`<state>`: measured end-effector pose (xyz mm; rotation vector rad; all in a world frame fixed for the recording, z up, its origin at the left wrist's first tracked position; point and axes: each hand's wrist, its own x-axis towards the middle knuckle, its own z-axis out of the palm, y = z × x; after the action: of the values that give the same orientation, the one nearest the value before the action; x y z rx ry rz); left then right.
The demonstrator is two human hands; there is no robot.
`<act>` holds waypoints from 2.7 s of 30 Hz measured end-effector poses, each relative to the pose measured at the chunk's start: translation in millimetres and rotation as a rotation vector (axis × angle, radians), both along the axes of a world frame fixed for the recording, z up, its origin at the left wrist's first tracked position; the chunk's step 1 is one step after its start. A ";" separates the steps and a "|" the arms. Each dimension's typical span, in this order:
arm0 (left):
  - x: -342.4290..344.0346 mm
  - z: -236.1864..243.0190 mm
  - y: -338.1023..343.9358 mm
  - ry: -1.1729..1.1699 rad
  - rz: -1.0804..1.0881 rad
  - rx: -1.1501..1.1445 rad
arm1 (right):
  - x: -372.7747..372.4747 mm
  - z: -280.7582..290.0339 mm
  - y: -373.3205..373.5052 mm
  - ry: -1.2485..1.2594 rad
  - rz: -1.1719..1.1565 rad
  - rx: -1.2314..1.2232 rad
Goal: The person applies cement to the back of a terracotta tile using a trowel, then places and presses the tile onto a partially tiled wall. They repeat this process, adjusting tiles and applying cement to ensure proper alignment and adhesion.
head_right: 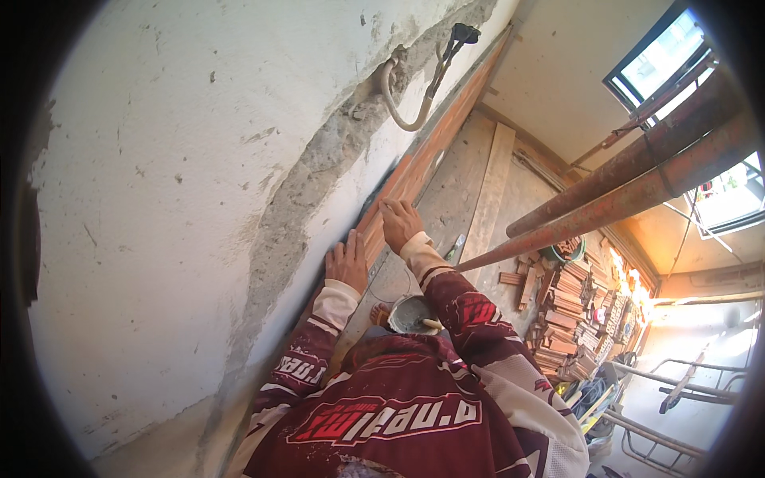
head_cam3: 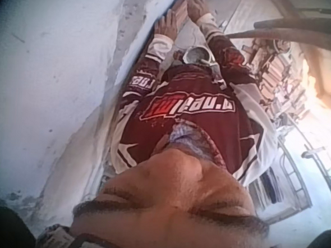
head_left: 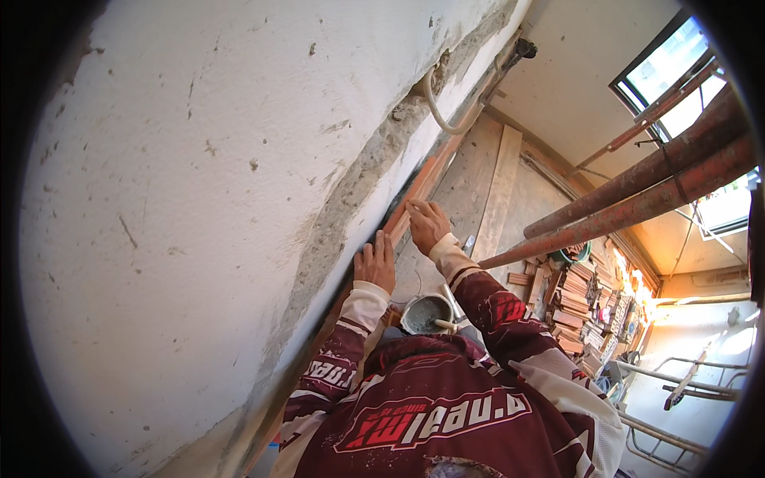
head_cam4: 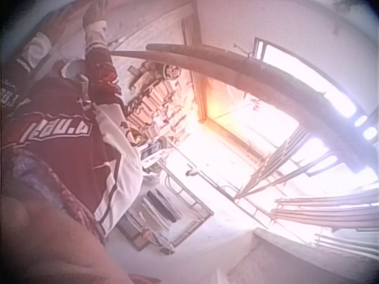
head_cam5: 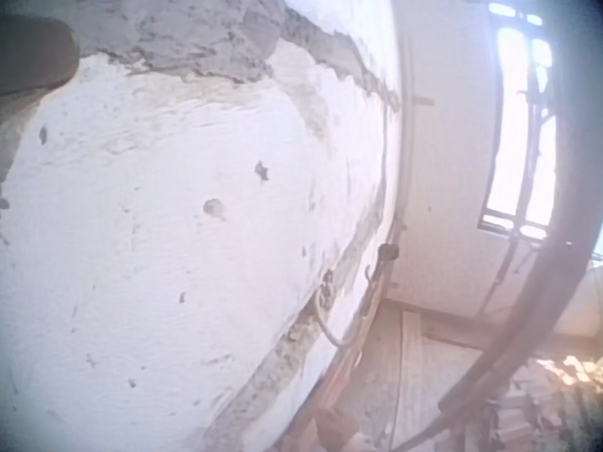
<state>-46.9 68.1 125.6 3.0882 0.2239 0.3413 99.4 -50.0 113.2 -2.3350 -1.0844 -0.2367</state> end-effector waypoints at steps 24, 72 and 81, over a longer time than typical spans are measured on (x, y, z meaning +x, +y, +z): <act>2.3 -2.2 -1.3 0.042 0.001 0.059 | 38.8 -48.2 16.3 0.938 -0.266 0.577; 4.4 -2.6 -3.4 0.096 0.025 0.033 | -16.4 -42.0 17.5 0.951 -0.124 0.474; 3.3 -1.2 -3.7 0.097 0.017 0.036 | -17.6 -37.6 16.3 0.967 -0.127 0.444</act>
<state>-43.6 64.4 124.4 3.1438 0.2490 0.1983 81.8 -33.7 75.6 -1.7465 -0.3455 0.5154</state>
